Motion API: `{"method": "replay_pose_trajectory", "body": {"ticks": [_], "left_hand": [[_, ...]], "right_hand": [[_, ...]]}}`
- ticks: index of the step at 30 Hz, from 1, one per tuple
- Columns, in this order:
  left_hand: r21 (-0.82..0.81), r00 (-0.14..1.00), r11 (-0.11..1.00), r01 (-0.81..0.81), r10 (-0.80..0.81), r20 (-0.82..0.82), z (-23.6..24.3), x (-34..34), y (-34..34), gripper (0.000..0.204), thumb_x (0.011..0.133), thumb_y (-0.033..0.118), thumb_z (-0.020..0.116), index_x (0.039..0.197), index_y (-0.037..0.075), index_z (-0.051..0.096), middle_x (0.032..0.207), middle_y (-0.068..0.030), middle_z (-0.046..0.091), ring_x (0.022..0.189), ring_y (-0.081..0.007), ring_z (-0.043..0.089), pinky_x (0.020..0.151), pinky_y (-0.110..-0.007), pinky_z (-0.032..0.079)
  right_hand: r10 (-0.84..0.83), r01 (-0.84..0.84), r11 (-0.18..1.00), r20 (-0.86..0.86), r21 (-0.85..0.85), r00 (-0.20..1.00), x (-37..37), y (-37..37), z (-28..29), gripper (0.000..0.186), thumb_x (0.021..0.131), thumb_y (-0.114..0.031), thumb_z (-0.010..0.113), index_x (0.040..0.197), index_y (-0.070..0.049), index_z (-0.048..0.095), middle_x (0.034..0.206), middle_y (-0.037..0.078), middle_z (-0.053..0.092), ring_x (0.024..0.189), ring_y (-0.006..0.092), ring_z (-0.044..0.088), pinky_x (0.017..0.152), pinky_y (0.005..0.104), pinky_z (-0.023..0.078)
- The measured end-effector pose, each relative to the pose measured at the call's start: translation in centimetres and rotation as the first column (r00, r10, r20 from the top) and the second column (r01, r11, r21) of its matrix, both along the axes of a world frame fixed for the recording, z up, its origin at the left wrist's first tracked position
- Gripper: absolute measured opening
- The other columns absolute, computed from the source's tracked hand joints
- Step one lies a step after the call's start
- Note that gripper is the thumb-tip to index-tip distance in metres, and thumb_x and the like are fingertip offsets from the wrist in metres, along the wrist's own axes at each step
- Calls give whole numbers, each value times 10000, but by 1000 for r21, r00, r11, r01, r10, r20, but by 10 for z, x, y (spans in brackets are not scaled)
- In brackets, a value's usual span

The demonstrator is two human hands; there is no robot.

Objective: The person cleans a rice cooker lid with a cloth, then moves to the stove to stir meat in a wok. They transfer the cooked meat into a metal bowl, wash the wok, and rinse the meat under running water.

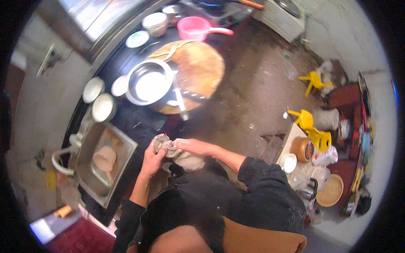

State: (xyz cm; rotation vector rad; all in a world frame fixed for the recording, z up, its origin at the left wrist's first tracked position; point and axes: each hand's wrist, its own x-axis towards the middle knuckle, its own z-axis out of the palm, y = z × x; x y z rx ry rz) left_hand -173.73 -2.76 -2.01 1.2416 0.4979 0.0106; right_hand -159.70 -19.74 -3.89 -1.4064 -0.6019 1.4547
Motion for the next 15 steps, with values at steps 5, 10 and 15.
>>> {"method": "replay_pose_trajectory", "body": {"ticks": [5,10,15], "left_hand": [[173,975,960,221,-223,-11,0,128,-94,293,919,93,622,1198,23,566,1080,-28,625,1010,-114,573,911,-279,454],[-184,972,955,231,-233,8,-19,259,-171,241,940,111,606,1160,11,595,1053,-54,653,922,-123,621,824,-283,493],[89,942,941,328,-332,41,-21,357,-222,148,963,181,603,1009,42,627,927,1,644,794,-72,575,736,-242,470]], "right_hand": [[-558,551,829,203,99,804,66,-148,-15,315,952,-221,570,1192,-26,633,1151,81,646,1074,178,579,952,321,453],[-925,926,288,-180,245,335,137,-268,-18,246,927,-114,570,1164,-52,598,993,8,647,785,69,588,584,204,464],[-936,969,53,-327,242,133,196,-321,-7,353,847,-25,547,1200,-50,546,1075,71,622,1004,174,607,867,308,502]]}}
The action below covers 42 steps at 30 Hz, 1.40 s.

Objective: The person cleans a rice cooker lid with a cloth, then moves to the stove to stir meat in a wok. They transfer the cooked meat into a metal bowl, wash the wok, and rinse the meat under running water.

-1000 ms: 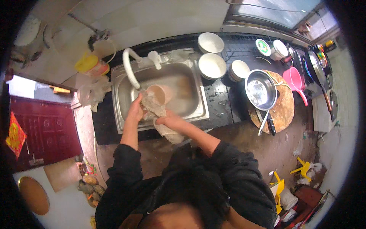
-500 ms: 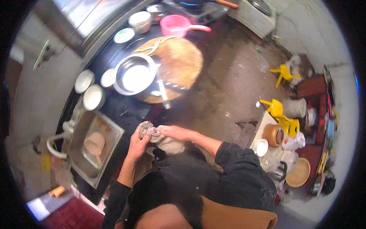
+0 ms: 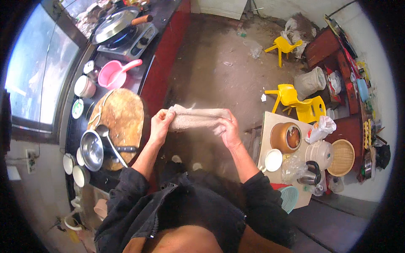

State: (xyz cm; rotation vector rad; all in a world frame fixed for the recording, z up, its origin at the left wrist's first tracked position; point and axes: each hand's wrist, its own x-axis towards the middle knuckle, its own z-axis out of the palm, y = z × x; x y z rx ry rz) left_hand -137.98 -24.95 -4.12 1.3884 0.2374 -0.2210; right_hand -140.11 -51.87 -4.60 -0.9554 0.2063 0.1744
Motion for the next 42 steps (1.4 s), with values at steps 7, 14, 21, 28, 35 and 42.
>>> {"method": "replay_pose_trajectory", "body": {"ticks": [7,14,21,28,35,42], "left_hand": [[-134,986,977,169,-169,8,-5,133,-43,151,991,180,535,1025,64,626,924,17,626,872,-91,561,812,-275,461],[49,873,875,482,-485,56,14,275,-89,159,897,123,643,1013,14,657,925,-29,669,859,-100,599,786,-275,494],[141,955,967,214,-237,176,4,414,-70,107,844,110,693,922,50,650,793,-2,661,723,-80,575,696,-260,486],[150,969,989,-17,-21,245,-7,536,-95,191,907,166,644,1055,45,641,966,-36,679,900,-110,618,819,-283,495],[-308,977,928,209,-212,23,10,718,-136,554,1046,447,320,1218,0,599,1165,-120,639,1073,-198,592,959,-358,464],[-543,935,803,245,-344,-87,58,826,-140,471,994,403,476,1345,89,485,1125,-109,619,949,-219,633,814,-358,529]], "right_hand": [[284,-149,790,140,-595,948,123,-33,7,699,809,-126,703,1417,-107,360,1359,117,485,1271,228,467,969,366,454],[609,-474,483,-106,-736,786,275,-16,24,507,890,-193,684,1334,-25,505,1213,59,610,1139,144,534,982,317,434],[413,-297,716,41,-632,910,403,-18,36,243,964,-194,585,1111,-4,618,985,-2,634,884,81,574,788,269,488],[282,-283,930,-38,-236,959,563,-16,28,151,984,-216,561,1011,-71,594,849,-23,591,667,60,544,550,218,447],[599,-565,799,193,-204,777,731,-28,60,301,949,-147,571,1224,-27,549,1136,18,570,1076,110,525,947,288,435],[528,-62,539,280,-840,802,894,-48,85,322,869,-227,670,1038,42,614,1035,174,608,886,285,614,799,360,510]]}}
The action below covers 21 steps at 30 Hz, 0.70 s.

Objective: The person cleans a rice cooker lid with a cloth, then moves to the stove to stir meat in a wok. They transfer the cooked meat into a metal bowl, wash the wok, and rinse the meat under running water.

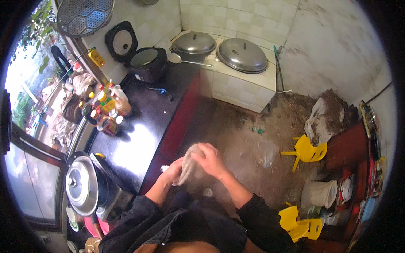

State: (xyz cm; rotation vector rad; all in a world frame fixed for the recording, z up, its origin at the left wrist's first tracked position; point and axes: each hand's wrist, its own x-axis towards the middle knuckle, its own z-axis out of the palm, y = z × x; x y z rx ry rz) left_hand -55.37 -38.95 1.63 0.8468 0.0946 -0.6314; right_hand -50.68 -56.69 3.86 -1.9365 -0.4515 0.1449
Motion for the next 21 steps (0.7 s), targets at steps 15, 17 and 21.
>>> {"method": "replay_pose_trajectory", "body": {"ticks": [15,17,21], "left_hand": [[-118,871,908,-401,418,258,20,232,81,409,918,229,661,1251,20,545,1111,-75,641,960,-174,630,847,-315,511],[64,836,865,-498,459,301,27,249,106,362,937,195,632,1239,12,552,1107,-43,629,998,-135,591,892,-296,470],[58,657,674,-737,693,295,44,259,148,345,952,148,590,1261,0,549,1150,-34,618,1042,-127,575,939,-299,446]], "right_hand": [[364,-242,905,-343,350,866,282,125,22,219,952,-224,569,1023,-34,651,915,-28,635,827,59,554,734,248,462],[457,-320,858,-313,401,832,315,148,25,212,984,-236,544,994,-46,637,897,-22,624,826,66,567,746,234,466],[546,-298,787,-384,540,744,359,200,10,264,983,-295,557,1025,-52,651,924,-1,636,797,77,576,706,222,456]]}}
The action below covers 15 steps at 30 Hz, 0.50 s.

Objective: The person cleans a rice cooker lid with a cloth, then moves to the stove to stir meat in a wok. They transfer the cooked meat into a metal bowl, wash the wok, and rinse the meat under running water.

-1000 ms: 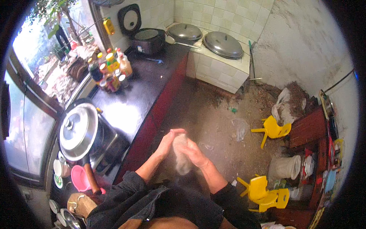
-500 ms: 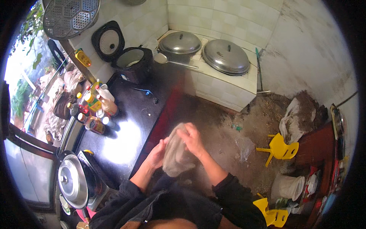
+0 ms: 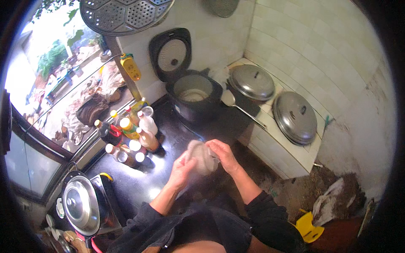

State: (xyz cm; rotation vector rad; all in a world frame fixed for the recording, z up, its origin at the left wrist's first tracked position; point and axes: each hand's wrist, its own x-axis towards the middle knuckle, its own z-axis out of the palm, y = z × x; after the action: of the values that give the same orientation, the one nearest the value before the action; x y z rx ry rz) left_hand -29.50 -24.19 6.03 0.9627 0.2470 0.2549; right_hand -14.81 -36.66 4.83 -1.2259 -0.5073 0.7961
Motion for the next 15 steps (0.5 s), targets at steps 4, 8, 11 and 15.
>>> {"method": "replay_pose_trajectory", "body": {"ticks": [4,8,11,15], "left_hand": [[-190,934,940,-285,317,166,15,24,43,443,998,199,524,1383,1,433,1263,-96,576,1145,-201,571,1000,-357,436],[-104,797,792,-601,604,-10,26,69,84,335,1013,207,497,1294,26,509,975,-12,600,791,-82,561,666,-225,460],[170,692,671,-721,711,128,32,103,111,288,1024,281,480,1150,48,593,835,40,548,663,-33,461,547,-187,367],[567,512,272,-777,797,321,33,176,147,332,1035,283,448,1187,8,557,928,-26,601,839,-94,516,739,-250,431]], "right_hand": [[41,-33,996,90,-85,995,41,49,-24,274,1003,-285,523,1020,-38,641,898,27,656,748,96,619,660,239,481],[76,-64,993,120,-101,990,86,92,-37,261,1007,-258,511,1023,-30,637,887,41,657,721,102,621,637,241,482],[138,-127,989,178,-71,974,129,118,-36,261,1009,-230,501,1044,-12,639,903,50,663,739,112,629,659,249,496],[29,-33,999,342,8,939,204,155,-26,262,1001,-190,494,1076,9,647,927,74,682,827,137,647,745,276,518]]}}
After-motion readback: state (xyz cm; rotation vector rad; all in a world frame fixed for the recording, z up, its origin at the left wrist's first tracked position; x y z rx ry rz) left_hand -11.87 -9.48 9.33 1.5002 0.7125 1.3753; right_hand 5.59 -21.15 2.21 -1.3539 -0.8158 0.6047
